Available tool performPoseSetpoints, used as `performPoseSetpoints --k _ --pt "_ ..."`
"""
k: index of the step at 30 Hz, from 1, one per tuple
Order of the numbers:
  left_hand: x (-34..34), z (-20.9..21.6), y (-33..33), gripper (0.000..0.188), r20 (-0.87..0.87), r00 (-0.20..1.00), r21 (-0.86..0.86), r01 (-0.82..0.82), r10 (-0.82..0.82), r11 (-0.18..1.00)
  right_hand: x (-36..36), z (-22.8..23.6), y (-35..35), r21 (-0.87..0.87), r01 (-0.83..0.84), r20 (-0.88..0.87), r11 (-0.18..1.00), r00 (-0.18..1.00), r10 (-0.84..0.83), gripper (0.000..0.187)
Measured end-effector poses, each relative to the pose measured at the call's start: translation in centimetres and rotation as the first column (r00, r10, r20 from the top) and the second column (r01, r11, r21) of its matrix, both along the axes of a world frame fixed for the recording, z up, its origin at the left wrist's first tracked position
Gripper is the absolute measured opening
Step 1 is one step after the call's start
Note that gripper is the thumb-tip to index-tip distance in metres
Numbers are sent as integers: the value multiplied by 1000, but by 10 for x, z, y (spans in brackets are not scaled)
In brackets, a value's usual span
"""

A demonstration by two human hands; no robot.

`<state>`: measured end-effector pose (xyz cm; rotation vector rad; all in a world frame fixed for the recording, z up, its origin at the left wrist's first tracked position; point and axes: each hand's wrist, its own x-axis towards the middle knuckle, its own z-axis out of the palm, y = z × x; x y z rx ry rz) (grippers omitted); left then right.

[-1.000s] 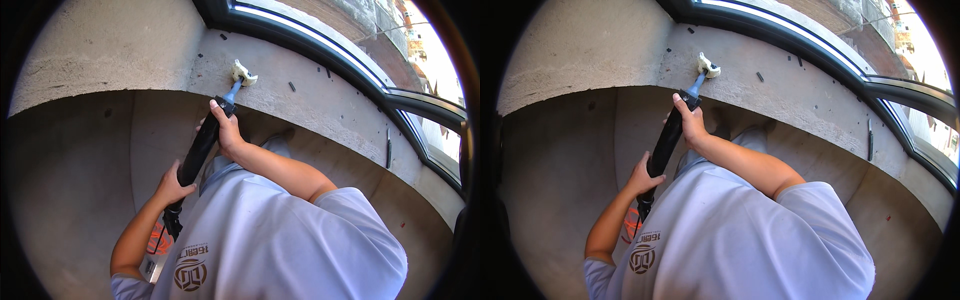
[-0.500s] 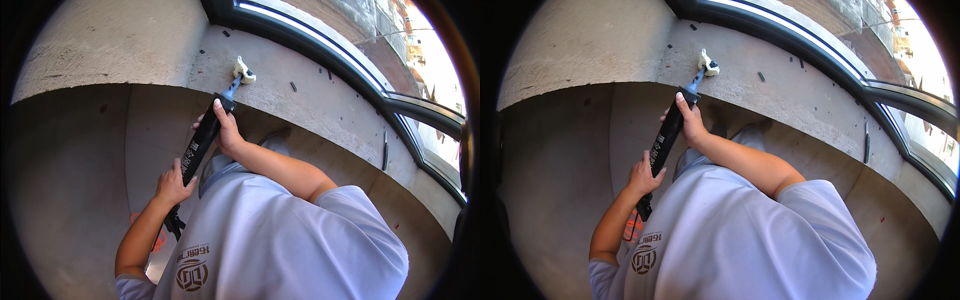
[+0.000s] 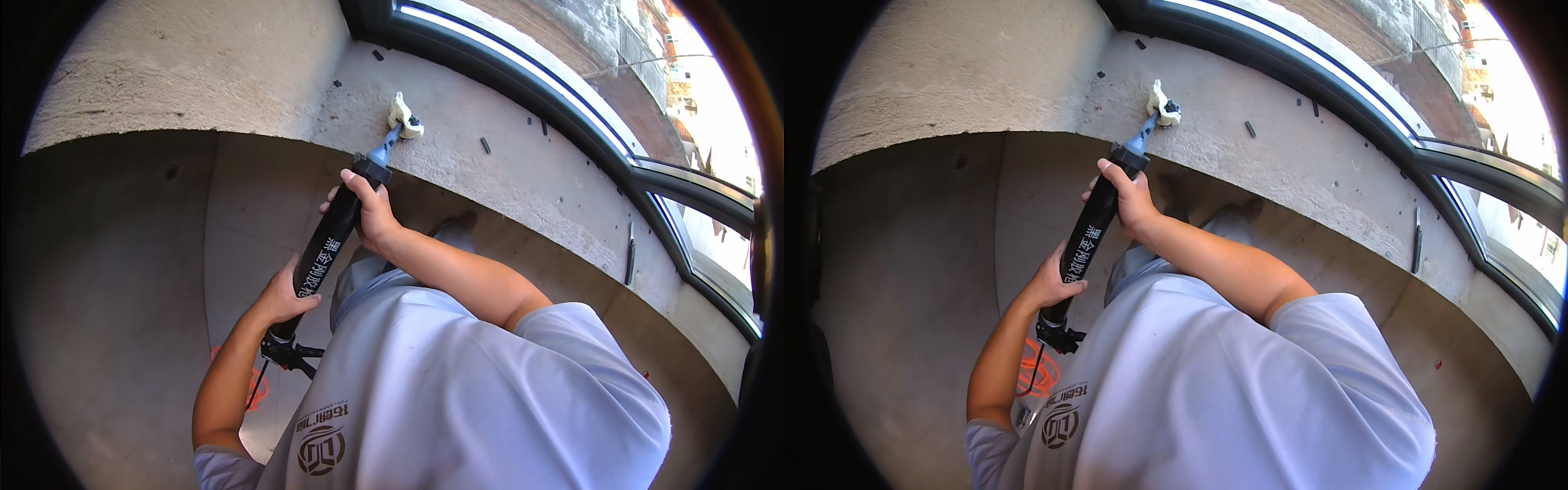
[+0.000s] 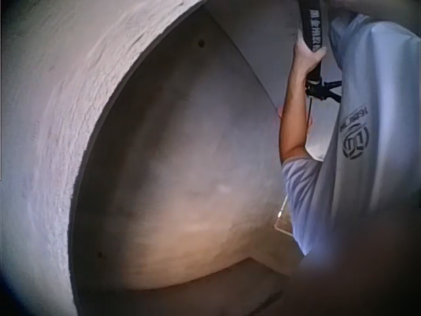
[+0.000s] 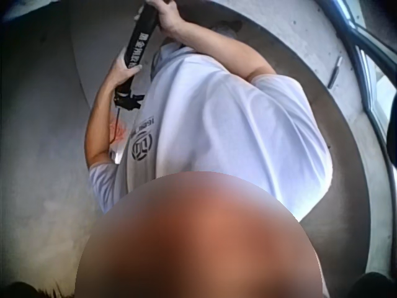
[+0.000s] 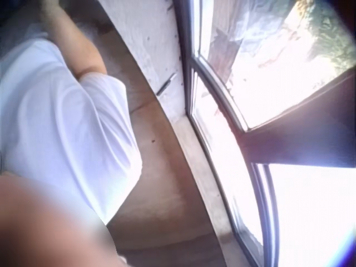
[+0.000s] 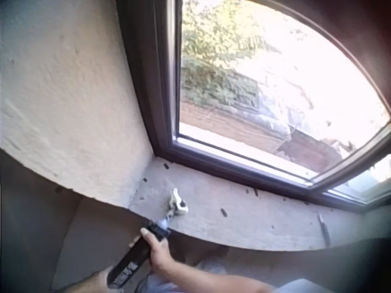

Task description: The person loads a sealant tube into a caulking gun, cuts the nozzle tip with a utility knife, and applies sealant along the window frame. They wipe the nozzle with a cloth and continue applying sealant to the window frame.

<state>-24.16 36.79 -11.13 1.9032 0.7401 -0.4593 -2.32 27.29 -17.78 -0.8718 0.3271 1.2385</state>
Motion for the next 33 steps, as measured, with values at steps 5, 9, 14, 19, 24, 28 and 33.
performPoseSetpoints --k 5,9,14,19,24,28,33 --pt "-3 -7 -17 68 -250 968 197 43 7 980 1 -23 -2 215 -4 -126 977 992 32 37" --pt "-8 -15 -32 67 -263 964 475 163 -37 865 0 -30 -4 314 1 -166 949 985 54 36" --pt "-17 -22 -38 82 -152 984 663 175 -98 728 -2 -27 -8 335 30 -198 942 979 40 44" --pt "-15 -9 -35 94 -246 966 661 227 -79 715 -3 -19 -7 314 10 -217 950 974 62 48" --pt "-13 7 -36 94 -276 959 643 237 -69 728 -4 -14 -9 343 9 -230 939 970 74 49" --pt "-17 18 -35 93 -243 965 657 239 -99 715 -7 -12 -11 362 4 -226 932 971 83 50" --pt "-17 38 -28 91 -231 967 654 238 -110 718 -12 -4 -9 372 25 -242 928 968 71 52"
